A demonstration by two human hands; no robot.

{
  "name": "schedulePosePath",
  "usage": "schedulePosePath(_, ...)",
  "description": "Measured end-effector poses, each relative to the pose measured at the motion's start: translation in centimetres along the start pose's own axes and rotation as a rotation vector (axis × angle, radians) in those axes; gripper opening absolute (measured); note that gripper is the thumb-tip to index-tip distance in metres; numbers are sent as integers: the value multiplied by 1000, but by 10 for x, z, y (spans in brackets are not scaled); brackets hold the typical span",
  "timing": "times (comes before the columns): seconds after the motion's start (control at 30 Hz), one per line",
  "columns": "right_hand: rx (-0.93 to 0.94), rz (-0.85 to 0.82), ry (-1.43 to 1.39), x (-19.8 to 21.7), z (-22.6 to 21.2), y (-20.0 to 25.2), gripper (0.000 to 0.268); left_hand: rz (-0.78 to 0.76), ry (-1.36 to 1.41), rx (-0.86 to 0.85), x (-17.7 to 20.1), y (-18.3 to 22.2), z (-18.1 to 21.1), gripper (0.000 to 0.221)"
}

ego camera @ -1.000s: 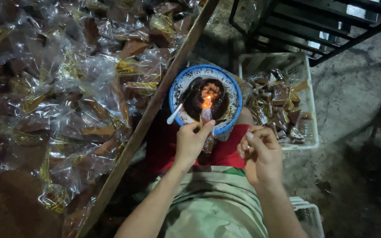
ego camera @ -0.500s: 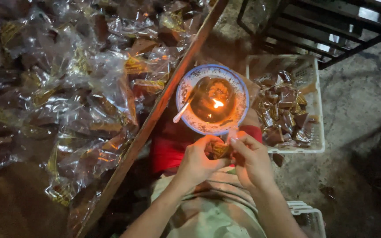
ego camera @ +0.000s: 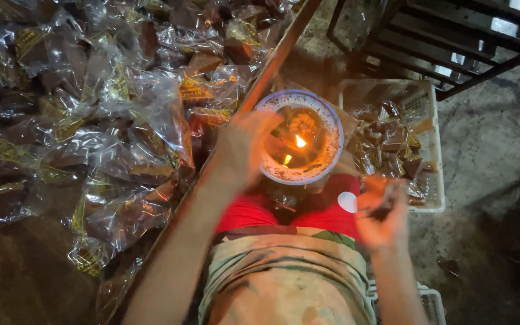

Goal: Sealing plastic bags containing food items by folding the top and passing the edge through a candle flame to heat-seal the plastic.

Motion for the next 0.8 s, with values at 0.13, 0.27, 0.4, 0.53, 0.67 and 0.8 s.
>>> schedulePosePath(0.13, 17, 183, -5, 59, -4, -37, 48, -145, -878, 454, 33, 7, -58, 38)
schedulePosePath(0.27, -75, 75, 266, 51, 17, -18, 50, -134, -782, 514, 56, 6, -75, 25)
schedulePosePath(0.4, 36, -188, 366, 37, 25, -12, 33, 384, 246, 870, 115, 15, -42, 33)
schedulePosePath(0.53, 315, -494, 588, -13, 29, 27, 34, 499, 1080, 897, 68, 39, 14, 27)
schedulePosePath(0.67, 420, -898, 906, -79, 41, 75, 88, 371, 1225, 977, -12, 82, 29, 15)
schedulePosePath(0.8, 620, -983, 1147, -106, 31, 90, 13, 250, 1056, 886, -49, 108, 9, 40)
Point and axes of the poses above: each hand's wrist, its own y-axis away from the middle knuckle, its own x-axis out of the back of the hand, z = x × y, the point moved 4 cm from there along -y, towards the middle knuckle, and after that the axes turned 7 degrees about x, right-handed, at the moved point
